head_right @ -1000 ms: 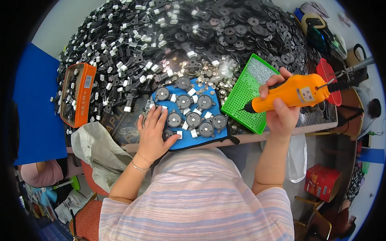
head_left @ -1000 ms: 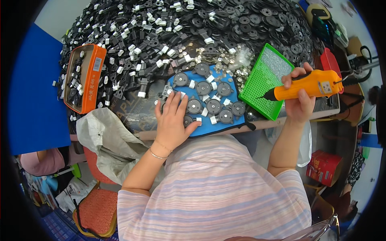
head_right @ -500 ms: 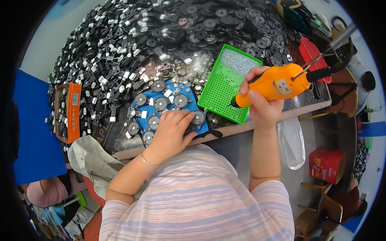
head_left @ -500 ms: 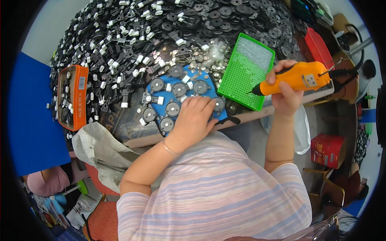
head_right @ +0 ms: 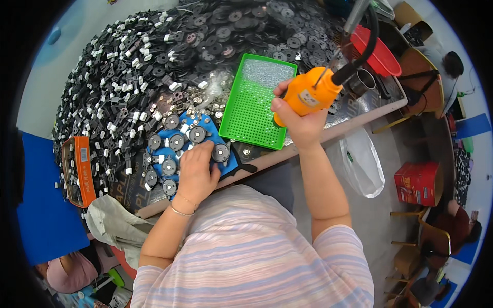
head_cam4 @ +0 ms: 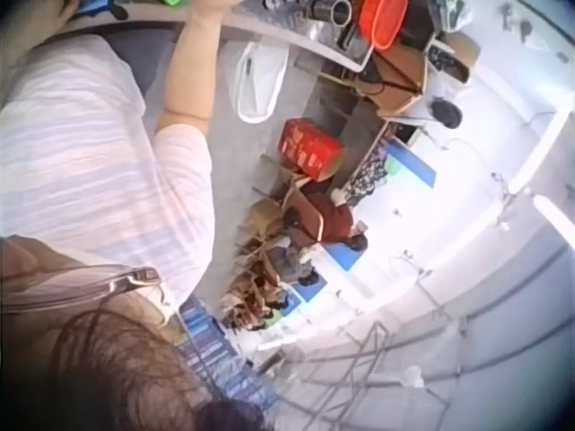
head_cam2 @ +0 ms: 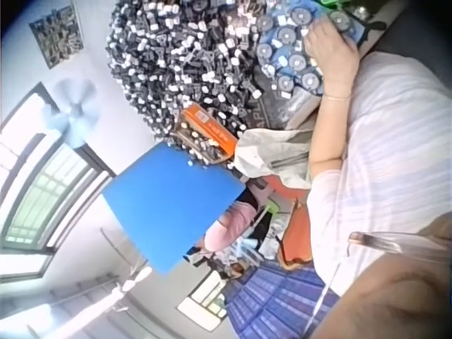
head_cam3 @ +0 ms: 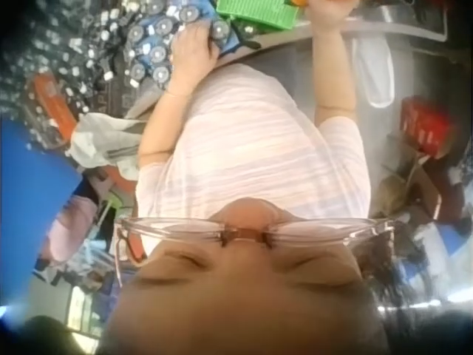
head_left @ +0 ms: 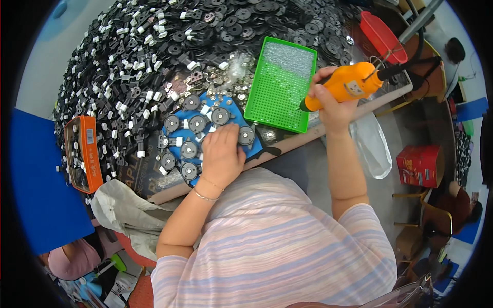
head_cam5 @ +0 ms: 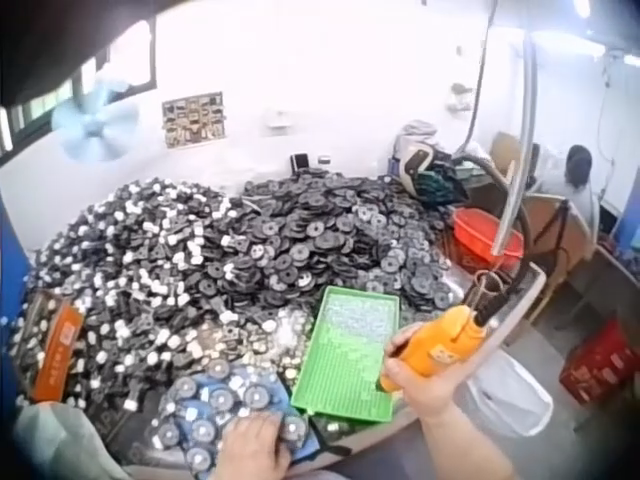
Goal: Assembling small mechanical or electronic parts onto a fixture using an electric screwdriver at a factory workbench.
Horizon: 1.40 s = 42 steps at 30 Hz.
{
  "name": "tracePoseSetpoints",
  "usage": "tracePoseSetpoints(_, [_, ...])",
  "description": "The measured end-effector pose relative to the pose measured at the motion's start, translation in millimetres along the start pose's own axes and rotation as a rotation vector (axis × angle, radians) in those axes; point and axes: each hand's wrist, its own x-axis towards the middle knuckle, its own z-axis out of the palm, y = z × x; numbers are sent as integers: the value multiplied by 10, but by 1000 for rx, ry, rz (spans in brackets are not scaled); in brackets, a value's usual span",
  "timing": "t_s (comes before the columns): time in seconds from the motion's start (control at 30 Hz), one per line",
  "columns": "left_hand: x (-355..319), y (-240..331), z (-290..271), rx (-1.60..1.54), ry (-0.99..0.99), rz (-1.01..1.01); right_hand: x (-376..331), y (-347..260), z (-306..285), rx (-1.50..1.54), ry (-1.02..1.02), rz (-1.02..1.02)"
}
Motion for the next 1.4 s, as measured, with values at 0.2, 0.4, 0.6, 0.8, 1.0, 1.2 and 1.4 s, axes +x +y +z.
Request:
tracePoseSetpoints(0.2, [28, -24, 87, 55, 21, -29, -59, 67, -41, -3, -25, -37])
tracePoseSetpoints(0.4, [11, -20, 59, -23, -35, -47, -70, 147, -10, 27, -3, -32])
tracePoseSetpoints(0.6, [9, -23, 68, -65, 5, -15, -73, 126, 37, 75, -35, 7])
tracePoseSetpoints(0.8, [8, -57, 81, -80, 2, -8, -41, 87, 31, 15, -69, 16])
tracePoseSetpoints(1.0, [37, -68, 82, -52, -36, -36, -102, -221, 336, 173, -243, -36])
tracePoseSetpoints(1.2, [52, -39, 61, -6, -36, -56, -255, -98, 709, 181, -424, 24])
tracePoseSetpoints(1.4, [53, -59, 92, -19, -2, -59, -277, -29, 805, 98, -499, 4])
